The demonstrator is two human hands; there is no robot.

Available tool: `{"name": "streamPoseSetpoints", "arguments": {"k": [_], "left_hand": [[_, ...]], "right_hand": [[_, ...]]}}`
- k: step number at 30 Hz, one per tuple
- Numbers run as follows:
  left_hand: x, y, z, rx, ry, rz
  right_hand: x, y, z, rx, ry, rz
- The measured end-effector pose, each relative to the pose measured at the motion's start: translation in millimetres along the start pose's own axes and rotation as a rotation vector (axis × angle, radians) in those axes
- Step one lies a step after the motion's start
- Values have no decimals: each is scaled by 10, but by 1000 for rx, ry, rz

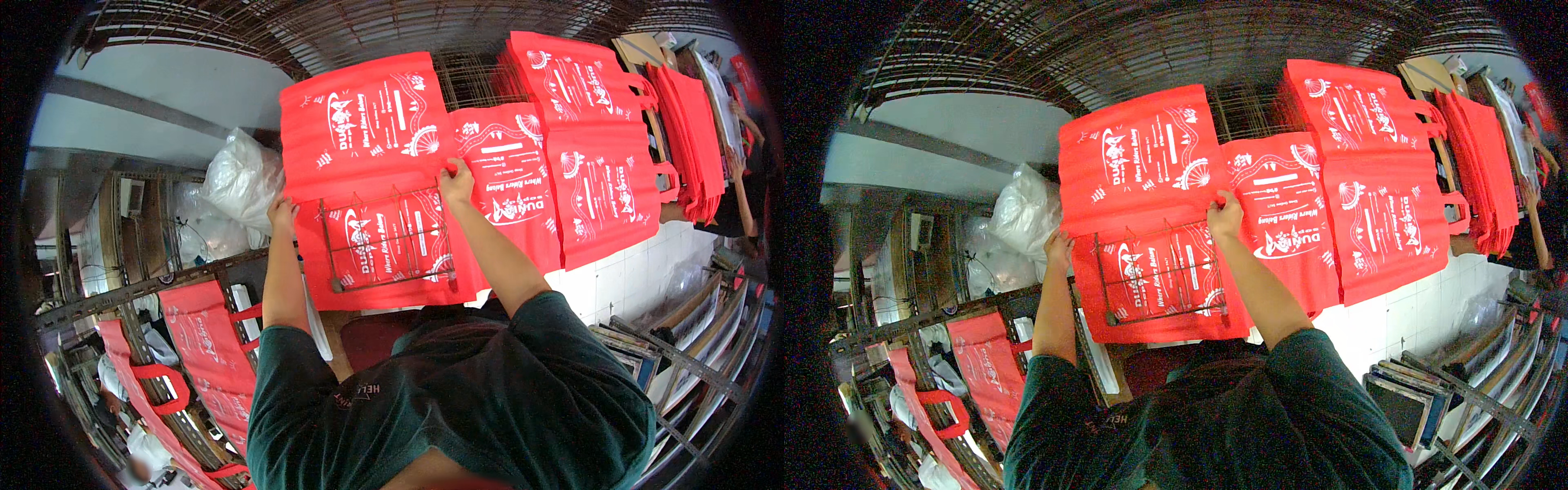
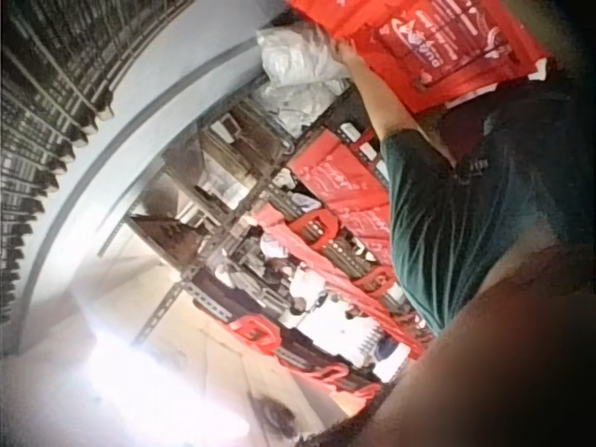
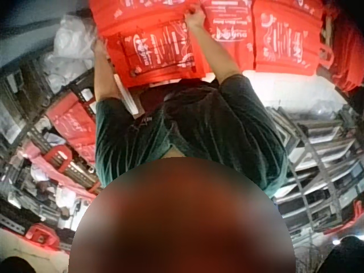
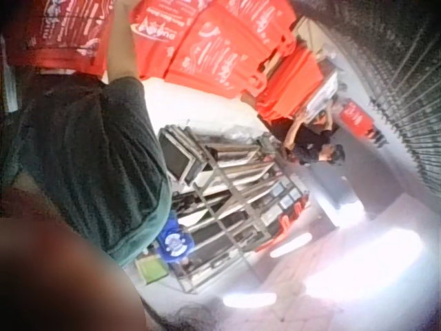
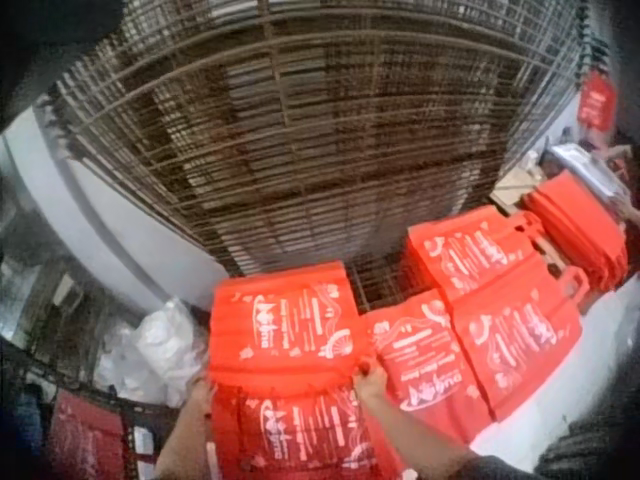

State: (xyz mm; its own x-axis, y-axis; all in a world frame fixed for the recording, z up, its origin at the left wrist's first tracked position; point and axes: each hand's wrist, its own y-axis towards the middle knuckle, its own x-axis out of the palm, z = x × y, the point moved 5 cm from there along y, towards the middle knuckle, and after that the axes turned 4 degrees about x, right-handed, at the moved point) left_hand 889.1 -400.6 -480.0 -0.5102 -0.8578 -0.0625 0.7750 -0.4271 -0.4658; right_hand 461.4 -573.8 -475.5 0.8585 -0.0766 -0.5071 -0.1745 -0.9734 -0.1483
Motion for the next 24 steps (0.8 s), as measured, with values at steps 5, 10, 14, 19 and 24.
{"name": "streamPoseSetpoints", "arguments": {"k": [5, 10, 14, 19, 24], "left_hand": [[-40, 72, -30, 53, 13, 20], [-33, 125, -67, 26, 41, 21], [-104, 171, -121, 23, 32, 7], [-128, 197, -170, 17, 31, 12], [-97, 147, -164, 24, 43, 9]], "right_hand": [[-50, -8, 28, -45, -115, 166], [5, 58, 180, 35, -82, 158], [33, 59, 196, 117, 4, 81], [13, 61, 176, 120, -22, 101], [-22, 71, 155, 13, -111, 196]]}}
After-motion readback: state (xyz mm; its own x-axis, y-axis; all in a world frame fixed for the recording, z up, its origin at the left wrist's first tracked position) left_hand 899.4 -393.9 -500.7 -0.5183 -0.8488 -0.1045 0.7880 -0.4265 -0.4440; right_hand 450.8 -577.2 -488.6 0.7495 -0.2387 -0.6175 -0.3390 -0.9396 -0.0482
